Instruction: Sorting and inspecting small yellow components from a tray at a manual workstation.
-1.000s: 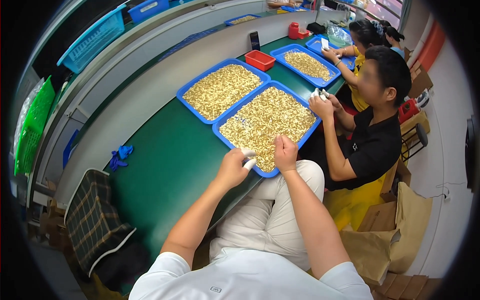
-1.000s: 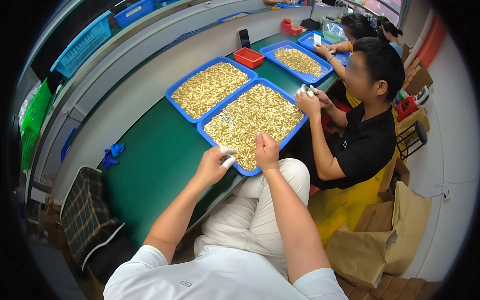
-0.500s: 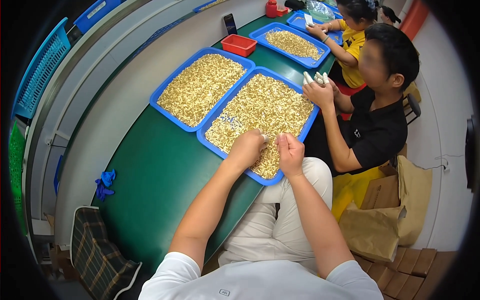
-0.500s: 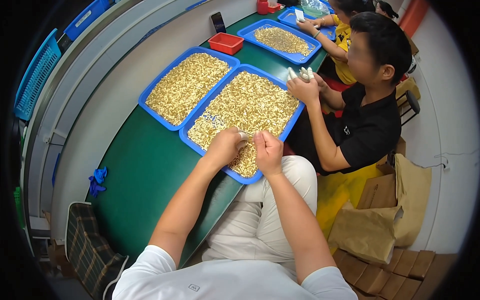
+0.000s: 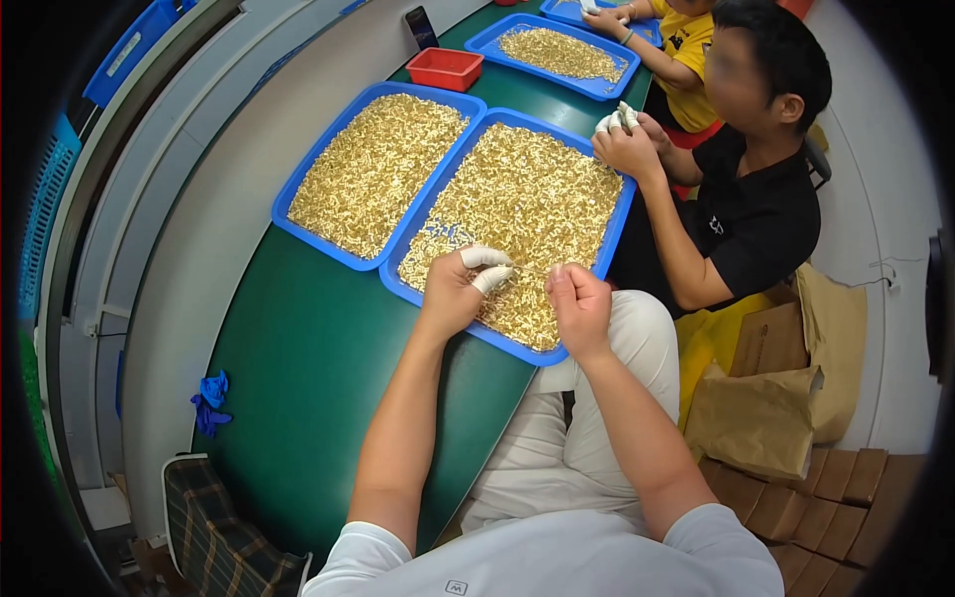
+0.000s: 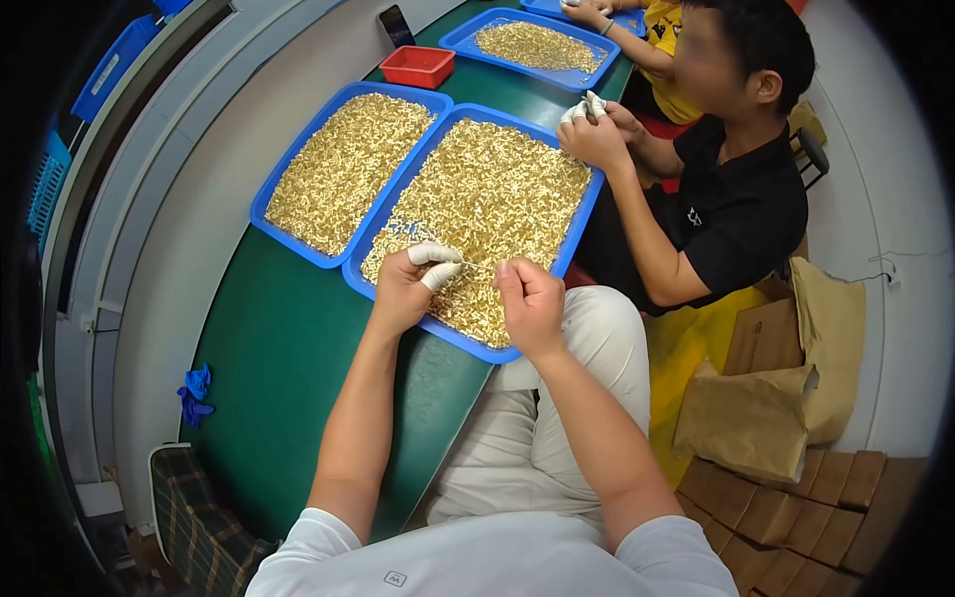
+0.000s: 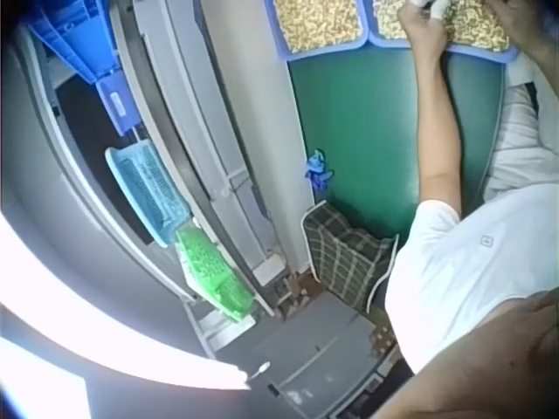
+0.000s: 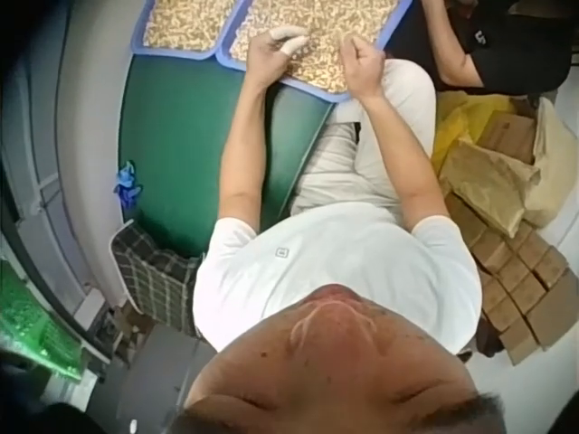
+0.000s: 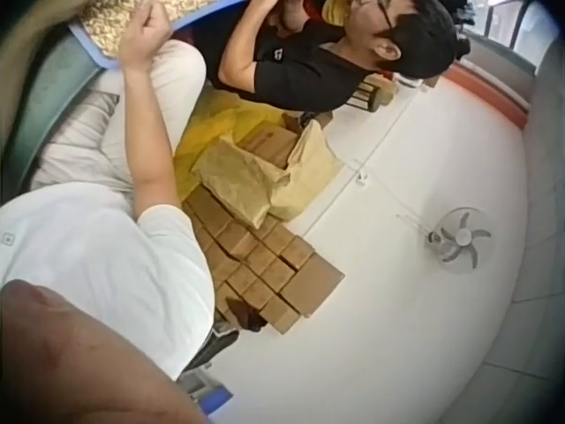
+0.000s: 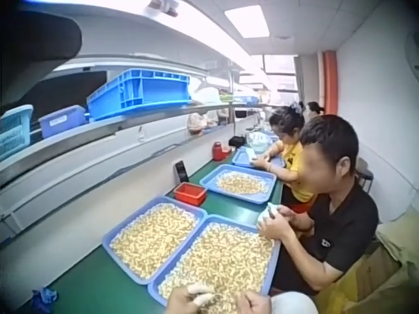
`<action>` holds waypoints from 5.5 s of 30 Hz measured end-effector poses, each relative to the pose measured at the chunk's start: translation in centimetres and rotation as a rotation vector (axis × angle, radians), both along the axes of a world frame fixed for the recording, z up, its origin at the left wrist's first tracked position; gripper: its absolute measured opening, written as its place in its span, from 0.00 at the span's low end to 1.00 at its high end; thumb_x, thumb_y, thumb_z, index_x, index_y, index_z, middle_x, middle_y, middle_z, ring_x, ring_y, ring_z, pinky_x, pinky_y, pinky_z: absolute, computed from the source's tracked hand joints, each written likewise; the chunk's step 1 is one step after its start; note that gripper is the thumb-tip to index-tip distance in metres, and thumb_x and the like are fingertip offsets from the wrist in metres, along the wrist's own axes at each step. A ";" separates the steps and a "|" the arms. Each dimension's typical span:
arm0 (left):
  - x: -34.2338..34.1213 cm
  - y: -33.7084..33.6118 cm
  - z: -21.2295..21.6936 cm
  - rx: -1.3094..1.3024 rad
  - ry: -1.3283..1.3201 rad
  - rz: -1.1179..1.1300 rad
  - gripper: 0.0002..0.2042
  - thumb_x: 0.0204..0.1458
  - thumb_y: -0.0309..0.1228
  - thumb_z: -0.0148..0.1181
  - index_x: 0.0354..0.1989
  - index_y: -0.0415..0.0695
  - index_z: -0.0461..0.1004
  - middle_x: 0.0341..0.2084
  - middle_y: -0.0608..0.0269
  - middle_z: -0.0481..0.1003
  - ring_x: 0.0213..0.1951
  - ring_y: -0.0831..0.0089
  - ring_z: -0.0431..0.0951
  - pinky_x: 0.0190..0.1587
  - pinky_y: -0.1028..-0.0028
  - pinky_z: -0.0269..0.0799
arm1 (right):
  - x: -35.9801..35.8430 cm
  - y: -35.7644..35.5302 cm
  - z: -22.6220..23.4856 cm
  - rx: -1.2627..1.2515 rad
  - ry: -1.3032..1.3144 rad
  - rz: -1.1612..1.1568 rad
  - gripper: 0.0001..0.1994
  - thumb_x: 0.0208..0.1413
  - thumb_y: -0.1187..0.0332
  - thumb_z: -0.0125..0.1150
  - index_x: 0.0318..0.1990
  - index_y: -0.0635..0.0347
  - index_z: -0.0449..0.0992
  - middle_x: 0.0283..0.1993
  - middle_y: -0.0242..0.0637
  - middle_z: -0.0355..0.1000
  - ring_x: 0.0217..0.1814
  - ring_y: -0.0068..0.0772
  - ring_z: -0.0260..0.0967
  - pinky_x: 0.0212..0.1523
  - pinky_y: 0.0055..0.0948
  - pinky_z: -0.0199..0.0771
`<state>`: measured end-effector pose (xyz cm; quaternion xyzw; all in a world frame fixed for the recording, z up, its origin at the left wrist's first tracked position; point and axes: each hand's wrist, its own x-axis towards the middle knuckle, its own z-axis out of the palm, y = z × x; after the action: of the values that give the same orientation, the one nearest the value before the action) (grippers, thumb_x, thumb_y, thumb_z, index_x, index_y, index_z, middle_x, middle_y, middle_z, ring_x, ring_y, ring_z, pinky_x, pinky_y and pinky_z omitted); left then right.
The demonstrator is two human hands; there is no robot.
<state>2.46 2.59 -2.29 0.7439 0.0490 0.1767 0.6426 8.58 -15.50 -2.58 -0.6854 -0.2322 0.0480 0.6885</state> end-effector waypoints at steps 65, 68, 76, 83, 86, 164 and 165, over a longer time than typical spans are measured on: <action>-1.7 -0.3 2.1 -0.073 0.013 -0.063 0.10 0.51 0.16 0.64 0.41 0.37 0.81 0.34 0.58 0.81 0.38 0.74 0.79 0.42 0.76 0.74 | -0.1 -0.4 0.2 0.058 0.087 0.125 0.11 0.65 0.68 0.54 0.33 0.66 0.76 0.25 0.29 0.72 0.24 0.14 0.65 0.24 0.17 0.65; -1.7 -0.4 2.2 0.006 0.006 -0.084 0.09 0.49 0.16 0.65 0.39 0.37 0.82 0.33 0.60 0.81 0.37 0.74 0.79 0.42 0.77 0.73 | -0.1 -0.3 0.6 -0.026 -0.019 0.123 0.11 0.65 0.69 0.54 0.32 0.66 0.76 0.24 0.29 0.71 0.23 0.14 0.65 0.24 0.18 0.65; -1.9 -0.2 2.8 0.070 -0.014 -0.087 0.09 0.48 0.16 0.65 0.39 0.37 0.82 0.32 0.59 0.81 0.35 0.74 0.79 0.39 0.77 0.74 | -0.2 -0.1 0.7 0.001 -0.030 0.094 0.09 0.63 0.70 0.57 0.32 0.66 0.76 0.22 0.29 0.70 0.22 0.15 0.64 0.23 0.20 0.63; -2.2 -0.4 4.6 0.537 -0.062 0.008 0.08 0.49 0.16 0.65 0.37 0.37 0.82 0.32 0.58 0.81 0.34 0.72 0.80 0.37 0.77 0.75 | -0.2 0.1 0.8 -0.058 -0.129 0.060 0.09 0.60 0.70 0.60 0.30 0.66 0.77 0.20 0.31 0.69 0.21 0.17 0.62 0.23 0.23 0.62; -2.5 -0.4 5.4 0.553 -0.018 -0.004 0.07 0.49 0.18 0.66 0.37 0.38 0.82 0.31 0.57 0.81 0.32 0.71 0.80 0.35 0.77 0.74 | -0.2 0.1 1.0 -0.049 -0.100 0.061 0.07 0.57 0.71 0.62 0.29 0.66 0.76 0.21 0.40 0.70 0.20 0.30 0.66 0.23 0.30 0.63; -1.2 -3.2 2.7 -0.183 -0.070 0.167 0.06 0.48 0.17 0.67 0.35 0.34 0.79 0.28 0.57 0.80 0.30 0.71 0.81 0.35 0.74 0.80 | -0.2 -0.3 0.1 0.209 0.142 0.053 0.12 0.64 0.67 0.56 0.30 0.65 0.76 0.19 0.34 0.70 0.21 0.19 0.66 0.23 0.24 0.64; -1.2 -3.4 3.2 -0.203 -0.066 0.205 0.06 0.48 0.16 0.66 0.35 0.34 0.79 0.29 0.57 0.80 0.30 0.70 0.81 0.36 0.72 0.81 | -0.1 -0.3 0.1 0.204 0.150 0.061 0.12 0.64 0.67 0.56 0.30 0.65 0.76 0.19 0.34 0.70 0.21 0.19 0.66 0.23 0.24 0.65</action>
<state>1.25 -0.79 0.90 0.6599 0.1215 0.2598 0.6945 8.45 -15.83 -2.53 -0.5987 -0.2045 0.0962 0.7684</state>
